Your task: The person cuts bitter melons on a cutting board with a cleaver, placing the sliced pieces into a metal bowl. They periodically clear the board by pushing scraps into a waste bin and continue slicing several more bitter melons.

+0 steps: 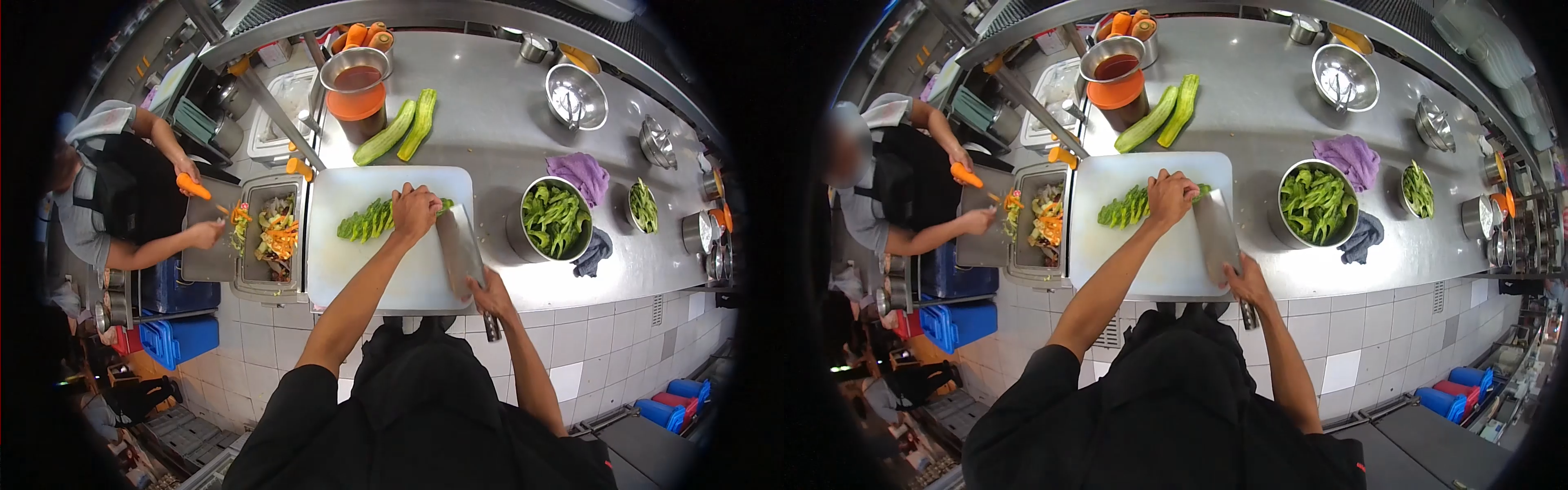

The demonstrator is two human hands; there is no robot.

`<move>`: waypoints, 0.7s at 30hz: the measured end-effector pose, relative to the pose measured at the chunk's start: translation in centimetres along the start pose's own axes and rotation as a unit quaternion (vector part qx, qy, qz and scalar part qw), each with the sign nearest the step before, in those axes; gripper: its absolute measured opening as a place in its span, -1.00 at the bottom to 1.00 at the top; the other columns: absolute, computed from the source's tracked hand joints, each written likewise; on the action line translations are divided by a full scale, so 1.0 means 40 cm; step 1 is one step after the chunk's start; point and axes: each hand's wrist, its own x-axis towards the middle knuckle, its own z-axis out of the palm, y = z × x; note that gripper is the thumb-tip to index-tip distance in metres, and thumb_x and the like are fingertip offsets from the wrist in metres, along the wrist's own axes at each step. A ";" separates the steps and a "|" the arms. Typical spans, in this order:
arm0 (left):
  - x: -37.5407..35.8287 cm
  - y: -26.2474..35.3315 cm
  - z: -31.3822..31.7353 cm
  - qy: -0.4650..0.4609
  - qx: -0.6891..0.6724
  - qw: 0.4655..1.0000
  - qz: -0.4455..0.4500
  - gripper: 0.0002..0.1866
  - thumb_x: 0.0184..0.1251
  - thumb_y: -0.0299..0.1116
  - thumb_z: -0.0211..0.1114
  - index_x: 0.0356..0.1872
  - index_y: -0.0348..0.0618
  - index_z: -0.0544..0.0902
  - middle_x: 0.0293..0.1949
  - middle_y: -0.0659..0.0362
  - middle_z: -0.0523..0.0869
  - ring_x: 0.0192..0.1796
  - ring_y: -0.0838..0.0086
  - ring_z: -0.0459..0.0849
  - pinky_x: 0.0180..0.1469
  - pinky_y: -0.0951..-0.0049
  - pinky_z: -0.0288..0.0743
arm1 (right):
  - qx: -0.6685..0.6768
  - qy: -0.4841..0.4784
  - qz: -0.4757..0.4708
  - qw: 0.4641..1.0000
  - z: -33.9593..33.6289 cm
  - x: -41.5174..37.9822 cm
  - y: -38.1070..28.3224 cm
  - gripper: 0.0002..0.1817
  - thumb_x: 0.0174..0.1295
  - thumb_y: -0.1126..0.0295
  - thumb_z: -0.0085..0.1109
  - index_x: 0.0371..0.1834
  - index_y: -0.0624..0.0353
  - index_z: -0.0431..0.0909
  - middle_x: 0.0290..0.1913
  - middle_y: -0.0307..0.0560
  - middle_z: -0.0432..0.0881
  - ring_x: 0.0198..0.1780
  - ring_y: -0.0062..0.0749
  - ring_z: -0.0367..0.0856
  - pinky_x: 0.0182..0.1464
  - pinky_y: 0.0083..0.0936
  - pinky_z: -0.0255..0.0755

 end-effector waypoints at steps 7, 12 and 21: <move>-0.105 -0.228 -0.113 0.144 -0.091 0.983 -0.073 -0.76 0.27 -0.07 0.53 -0.16 0.08 0.85 0.00 0.19 0.80 0.21 0.21 0.64 0.29 0.03 0.38 | 0.140 0.084 0.008 0.987 -0.004 -0.064 0.045 -0.63 0.56 0.26 0.21 0.23 0.26 0.44 -0.47 -0.02 0.71 -0.78 -0.62 0.35 -0.76 -0.58 0.25; -0.177 -0.322 -0.122 0.075 0.039 0.996 0.014 -0.34 0.24 0.16 0.53 0.30 0.09 0.69 0.38 0.05 0.64 0.49 0.15 0.51 0.59 0.03 0.20 | 0.099 0.098 0.009 0.990 0.006 0.069 0.018 -0.66 0.55 0.27 0.23 0.18 0.25 0.44 -0.43 -0.06 0.71 -0.70 -0.54 0.51 -0.74 -0.54 0.28; -0.047 -0.064 0.028 0.077 -0.169 0.981 0.061 -0.13 0.11 0.24 0.60 0.44 0.10 0.59 0.45 -0.04 0.56 0.46 0.02 0.54 0.57 -0.09 0.31 | -0.058 0.120 -0.024 0.991 0.139 0.147 -0.050 -0.70 0.49 0.34 0.23 0.10 0.32 0.48 -0.36 0.19 0.76 -0.52 -0.16 0.79 -0.63 -0.28 0.56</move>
